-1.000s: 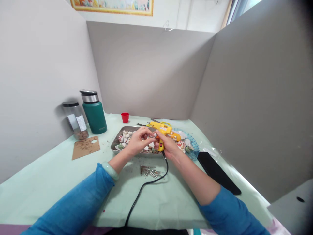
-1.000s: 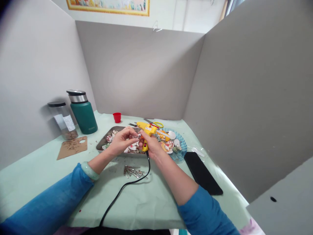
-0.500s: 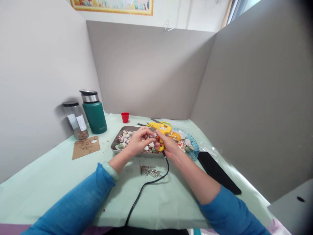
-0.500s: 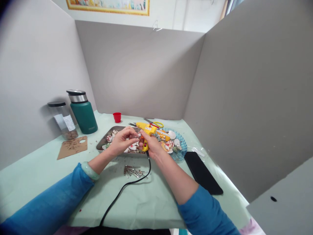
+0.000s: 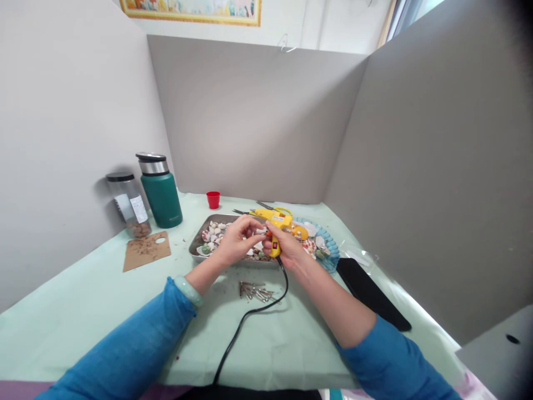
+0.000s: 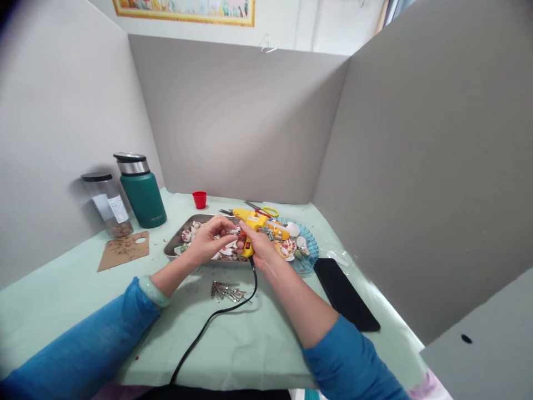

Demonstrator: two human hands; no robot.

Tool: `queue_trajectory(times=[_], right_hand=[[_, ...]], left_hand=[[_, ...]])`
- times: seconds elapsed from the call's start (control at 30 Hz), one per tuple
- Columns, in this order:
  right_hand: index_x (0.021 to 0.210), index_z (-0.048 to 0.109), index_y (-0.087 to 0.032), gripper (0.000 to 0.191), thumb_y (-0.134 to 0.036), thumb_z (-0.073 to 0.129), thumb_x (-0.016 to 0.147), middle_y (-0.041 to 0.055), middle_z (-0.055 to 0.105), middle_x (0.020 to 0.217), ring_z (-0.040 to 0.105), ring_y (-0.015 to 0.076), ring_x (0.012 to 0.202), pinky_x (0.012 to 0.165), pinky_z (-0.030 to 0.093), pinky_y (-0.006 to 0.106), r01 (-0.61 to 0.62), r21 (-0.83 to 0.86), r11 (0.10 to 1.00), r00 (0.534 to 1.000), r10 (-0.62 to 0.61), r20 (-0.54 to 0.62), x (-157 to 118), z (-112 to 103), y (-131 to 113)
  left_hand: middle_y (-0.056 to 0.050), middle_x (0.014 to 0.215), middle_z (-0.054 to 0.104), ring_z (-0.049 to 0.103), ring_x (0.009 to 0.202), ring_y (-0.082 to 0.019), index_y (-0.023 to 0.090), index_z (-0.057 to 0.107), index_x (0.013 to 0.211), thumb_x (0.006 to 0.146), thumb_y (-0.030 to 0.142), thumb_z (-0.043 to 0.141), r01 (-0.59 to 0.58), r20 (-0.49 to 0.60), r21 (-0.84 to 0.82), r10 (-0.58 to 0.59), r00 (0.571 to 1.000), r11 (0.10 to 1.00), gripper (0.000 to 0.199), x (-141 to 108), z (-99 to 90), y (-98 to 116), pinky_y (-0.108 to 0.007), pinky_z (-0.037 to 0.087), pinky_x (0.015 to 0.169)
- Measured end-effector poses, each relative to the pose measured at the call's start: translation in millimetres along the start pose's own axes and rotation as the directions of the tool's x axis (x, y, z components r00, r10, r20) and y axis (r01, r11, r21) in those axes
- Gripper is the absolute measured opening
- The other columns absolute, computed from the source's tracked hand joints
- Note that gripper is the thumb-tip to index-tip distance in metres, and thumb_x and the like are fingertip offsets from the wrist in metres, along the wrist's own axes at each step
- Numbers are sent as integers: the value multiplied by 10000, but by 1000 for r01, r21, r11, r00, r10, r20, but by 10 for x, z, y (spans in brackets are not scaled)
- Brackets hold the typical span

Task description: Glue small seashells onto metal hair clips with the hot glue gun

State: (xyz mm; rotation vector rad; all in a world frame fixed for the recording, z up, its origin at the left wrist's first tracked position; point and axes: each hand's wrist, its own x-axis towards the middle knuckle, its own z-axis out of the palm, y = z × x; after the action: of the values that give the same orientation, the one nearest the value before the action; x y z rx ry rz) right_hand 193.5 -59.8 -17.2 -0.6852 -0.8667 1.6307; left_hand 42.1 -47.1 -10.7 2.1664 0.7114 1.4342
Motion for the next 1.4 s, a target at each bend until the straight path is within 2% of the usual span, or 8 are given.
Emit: queue_trajectory(times=[0.17, 0.47, 0.57, 0.7, 0.83, 0.97, 1.17, 1.4], right_hand=[[772, 553, -164, 291, -355, 747, 668, -61, 509, 520, 439, 52, 396, 358, 360, 161, -15, -3, 1000, 1000, 15, 18, -1, 5, -14], [759, 537, -166, 332, -400, 751, 659, -53, 533, 495, 454, 63, 387, 367, 390, 177, -9, -57, 998, 998, 12, 63, -36, 24, -11], [777, 535, -170, 343, -403, 755, 655, -55, 540, 506, 460, 65, 387, 365, 388, 179, -16, -61, 998, 997, 21, 77, -35, 18, -8], [800, 550, -172, 337, -404, 752, 663, -48, 554, 530, 466, 65, 390, 368, 395, 183, -7, -60, 998, 995, 13, 103, -35, 12, -3], [826, 574, -166, 323, -407, 734, 683, -12, 610, 595, 487, 67, 400, 371, 407, 184, 11, -69, 998, 997, -6, 78, -37, 15, -7], [827, 587, -161, 327, -434, 713, 698, 3, 629, 623, 503, 72, 410, 372, 418, 190, 68, -71, 995, 998, -68, 4, -6, -7, -2], [775, 596, -175, 328, -478, 692, 695, -2, 630, 617, 491, 70, 385, 356, 386, 195, 243, -231, 942, 968, -251, -8, 1, -27, 12], [677, 618, -160, 335, -485, 624, 754, -15, 550, 451, 467, 70, 377, 390, 369, 185, 264, -413, 871, 963, -264, 58, -57, -14, 21]], left_hand=[[-23, 813, 538, 500, 696, -124, 175, 597, 818, 750, 285, 664, 51, 4, -74, -51, 999, 996, 145, -9, 12, -43, -243, 423, 609], [-48, 904, 540, 552, 833, -154, 164, 625, 773, 690, 299, 725, 138, 13, -364, -144, 990, 921, 187, -18, 25, -85, -294, 483, 749], [-48, 911, 539, 551, 832, -150, 163, 641, 767, 687, 284, 727, 148, 18, -385, -153, 988, 911, 169, -19, 15, -74, -290, 488, 741], [-31, 905, 529, 537, 729, -107, 155, 629, 732, 701, 262, 714, 188, 57, -430, -181, 982, 883, 139, -13, -5, -38, -239, 480, 625], [-24, 870, 570, 537, 635, -80, 148, 616, 761, 718, 272, 696, 268, 63, -515, -275, 959, 814, 154, 8, -25, 6, -214, 463, 539], [-48, 906, 639, 622, 693, -117, 141, 617, 847, 703, 290, 710, 335, 34, -607, -398, 917, 721, 227, 36, -46, 39, -257, 515, 621], [-94, 993, 667, 668, 857, -199, 127, 616, 850, 671, 255, 745, 352, 59, -663, -422, 905, 661, 255, 41, -59, 8, -328, 532, 748], [-80, 911, 678, 662, 899, -209, 119, 626, 876, 673, 262, 750, 331, 0, -692, -459, 889, 642, 278, 53, -90, -96, -347, 517, 807]])
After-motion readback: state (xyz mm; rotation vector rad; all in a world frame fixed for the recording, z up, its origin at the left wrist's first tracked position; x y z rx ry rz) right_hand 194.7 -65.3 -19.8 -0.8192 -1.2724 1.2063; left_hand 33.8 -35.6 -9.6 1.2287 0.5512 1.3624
